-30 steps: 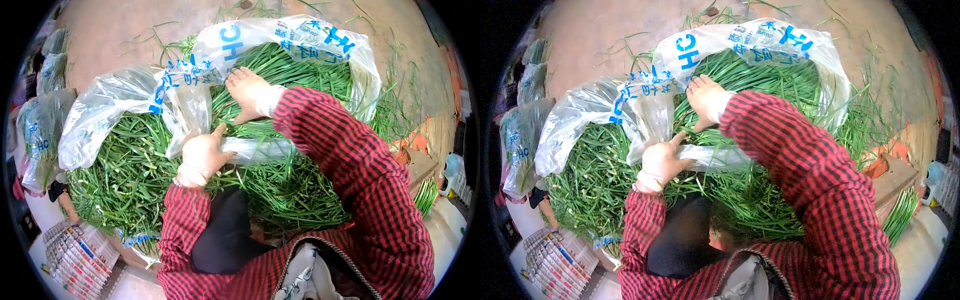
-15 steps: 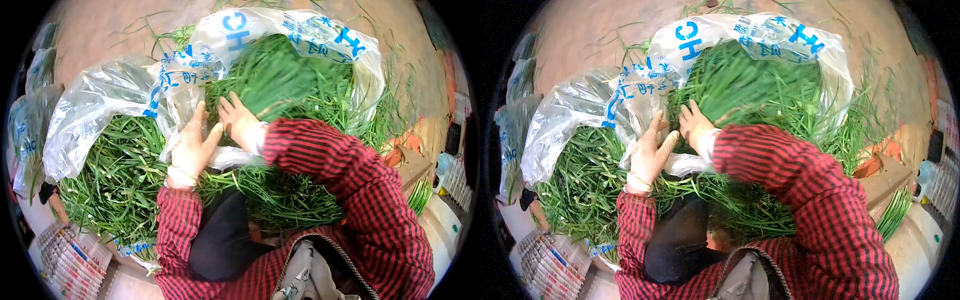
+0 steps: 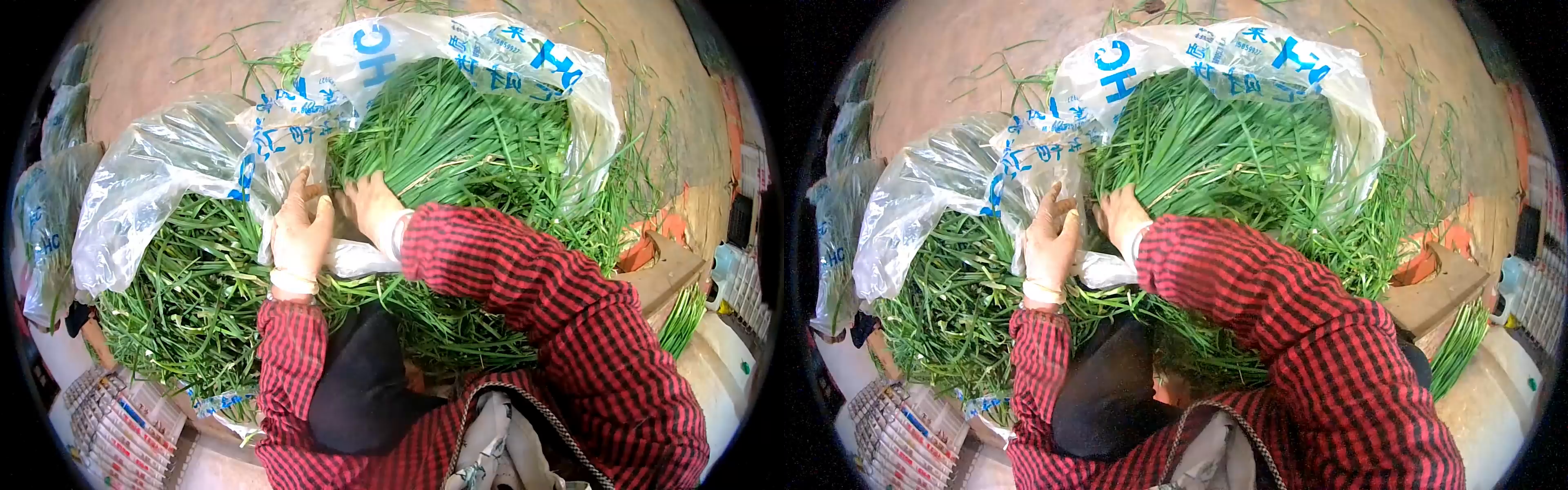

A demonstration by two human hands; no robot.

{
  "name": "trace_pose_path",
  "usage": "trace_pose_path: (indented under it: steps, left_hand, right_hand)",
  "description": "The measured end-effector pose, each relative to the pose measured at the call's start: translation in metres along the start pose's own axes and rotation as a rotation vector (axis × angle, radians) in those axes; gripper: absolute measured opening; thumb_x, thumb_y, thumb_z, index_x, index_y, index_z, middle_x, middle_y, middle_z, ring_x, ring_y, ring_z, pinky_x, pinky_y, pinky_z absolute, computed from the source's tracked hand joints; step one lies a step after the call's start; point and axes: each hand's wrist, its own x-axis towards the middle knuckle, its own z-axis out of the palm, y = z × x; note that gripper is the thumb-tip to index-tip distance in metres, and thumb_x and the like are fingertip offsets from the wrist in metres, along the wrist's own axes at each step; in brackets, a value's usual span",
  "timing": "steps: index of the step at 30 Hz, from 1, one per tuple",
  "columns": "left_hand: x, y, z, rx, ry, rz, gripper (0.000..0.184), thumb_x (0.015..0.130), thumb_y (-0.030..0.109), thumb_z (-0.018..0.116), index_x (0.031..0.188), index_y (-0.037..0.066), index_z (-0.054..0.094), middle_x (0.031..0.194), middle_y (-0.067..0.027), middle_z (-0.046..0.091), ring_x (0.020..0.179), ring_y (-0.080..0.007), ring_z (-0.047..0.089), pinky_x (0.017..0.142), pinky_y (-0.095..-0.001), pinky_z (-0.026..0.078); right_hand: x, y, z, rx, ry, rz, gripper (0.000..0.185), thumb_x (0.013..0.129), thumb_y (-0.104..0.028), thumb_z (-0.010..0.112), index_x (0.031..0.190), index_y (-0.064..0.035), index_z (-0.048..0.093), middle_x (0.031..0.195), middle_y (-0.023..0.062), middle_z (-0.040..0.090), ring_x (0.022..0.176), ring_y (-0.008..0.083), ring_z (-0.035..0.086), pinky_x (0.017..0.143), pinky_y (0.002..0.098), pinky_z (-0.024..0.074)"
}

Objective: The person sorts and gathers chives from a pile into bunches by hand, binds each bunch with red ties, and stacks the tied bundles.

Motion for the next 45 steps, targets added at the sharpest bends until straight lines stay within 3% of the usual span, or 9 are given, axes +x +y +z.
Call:
trace_pose_path:
  steps: [7,16,19,21,24,28,32,39,45]
  left_hand:
    - [0.006,-0.015,0.003,-0.101,0.065,0.04,0.05,0.087,0.015,0.059,0.134,0.002,0.048,0.107,-0.0128,0.068,0.075,-0.0194,0.067,0.074,-0.031,0.053]
    - [0.004,0.008,-0.019,-0.848,0.076,-0.247,0.039,0.093,0.018,0.054,0.126,-0.003,0.052,0.106,-0.0138,0.067,0.07,-0.0166,0.064,0.066,-0.0278,0.053]
    - [0.006,-0.002,-0.018,-0.812,-0.026,-0.202,0.041,0.094,0.021,0.055,0.126,-0.003,0.052,0.109,-0.0144,0.065,0.08,-0.0186,0.065,0.073,-0.0296,0.053]
    - [0.007,-0.002,-0.016,-1.103,-0.249,-0.14,0.044,0.095,0.027,0.055,0.127,-0.003,0.051,0.114,-0.0149,0.063,0.093,-0.0209,0.064,0.083,-0.0333,0.051]
    - [0.002,0.017,0.016,-1.325,-0.325,-0.098,0.058,0.1,0.042,0.041,0.138,-0.002,0.039,0.137,-0.0181,0.046,0.123,-0.026,0.048,0.105,-0.0382,0.038]
    - [0.007,0.048,0.049,-1.466,-0.209,-0.098,0.064,0.1,0.048,0.037,0.142,0.0,0.033,0.143,-0.0148,0.039,0.128,-0.0254,0.044,0.11,-0.0386,0.034]
    - [0.008,0.045,0.059,-1.528,-0.101,-0.22,0.059,0.1,0.048,0.037,0.138,0.002,0.041,0.138,-0.0123,0.046,0.125,-0.0257,0.047,0.107,-0.0415,0.037]
    - [0.009,0.045,0.058,-1.505,-0.056,-0.35,0.056,0.1,0.047,0.037,0.132,0.001,0.048,0.128,-0.0129,0.055,0.115,-0.0265,0.054,0.1,-0.0442,0.043]
    - [0.01,0.062,0.046,-1.358,-0.082,-0.149,0.059,0.099,0.048,0.04,0.135,0.001,0.045,0.128,-0.0137,0.055,0.112,-0.0253,0.054,0.101,-0.0413,0.041]
  right_hand:
    - [-0.01,0.039,-0.016,0.348,0.08,-0.063,0.03,0.08,-0.014,0.064,0.109,-0.0103,0.059,0.099,0.004,0.065,0.098,0.0245,0.065,0.08,0.0407,0.0504]
    - [-0.076,0.131,-0.036,1.088,0.34,0.198,0.059,0.069,-0.027,0.07,0.121,-0.0081,0.049,0.116,0.0116,0.062,0.106,0.026,0.061,0.091,0.0369,0.0493]
    - [-0.081,0.152,-0.024,1.74,0.622,0.008,0.061,0.069,-0.02,0.072,0.123,-0.0047,0.048,0.113,0.0079,0.061,0.107,0.0183,0.057,0.096,0.0305,0.0445]
    - [-0.086,0.165,-0.027,1.389,0.555,0.159,0.061,0.07,-0.012,0.073,0.124,-0.002,0.047,0.113,0.0066,0.059,0.108,0.0162,0.055,0.097,0.0294,0.0427]
    - [-0.079,0.153,-0.02,1.839,0.577,-0.073,0.07,0.067,-0.016,0.075,0.128,0.0001,0.045,0.115,0.0134,0.059,0.105,0.0215,0.058,0.095,0.0306,0.044]
    - [-0.064,0.148,-0.009,1.188,0.463,-0.003,0.077,0.068,-0.025,0.076,0.131,0.0006,0.042,0.119,0.0203,0.058,0.11,0.0311,0.058,0.096,0.0338,0.0449]
    - [-0.075,0.115,-0.023,0.621,0.253,-0.02,0.125,0.058,-0.062,0.076,0.149,-0.0009,0.015,0.147,0.0261,0.03,0.139,0.0424,0.024,0.113,0.0547,0.018]
    - [-0.07,0.097,-0.017,0.489,0.247,0.041,0.124,0.062,-0.055,0.078,0.15,-0.0014,0.009,0.153,0.02,0.022,0.142,0.0377,0.02,0.114,0.054,0.0173]
    - [-0.059,0.121,-0.031,0.78,0.218,0.124,0.088,0.064,-0.041,0.079,0.136,-0.0066,0.04,0.119,0.0151,0.061,0.11,0.029,0.059,0.105,0.0392,0.0376]
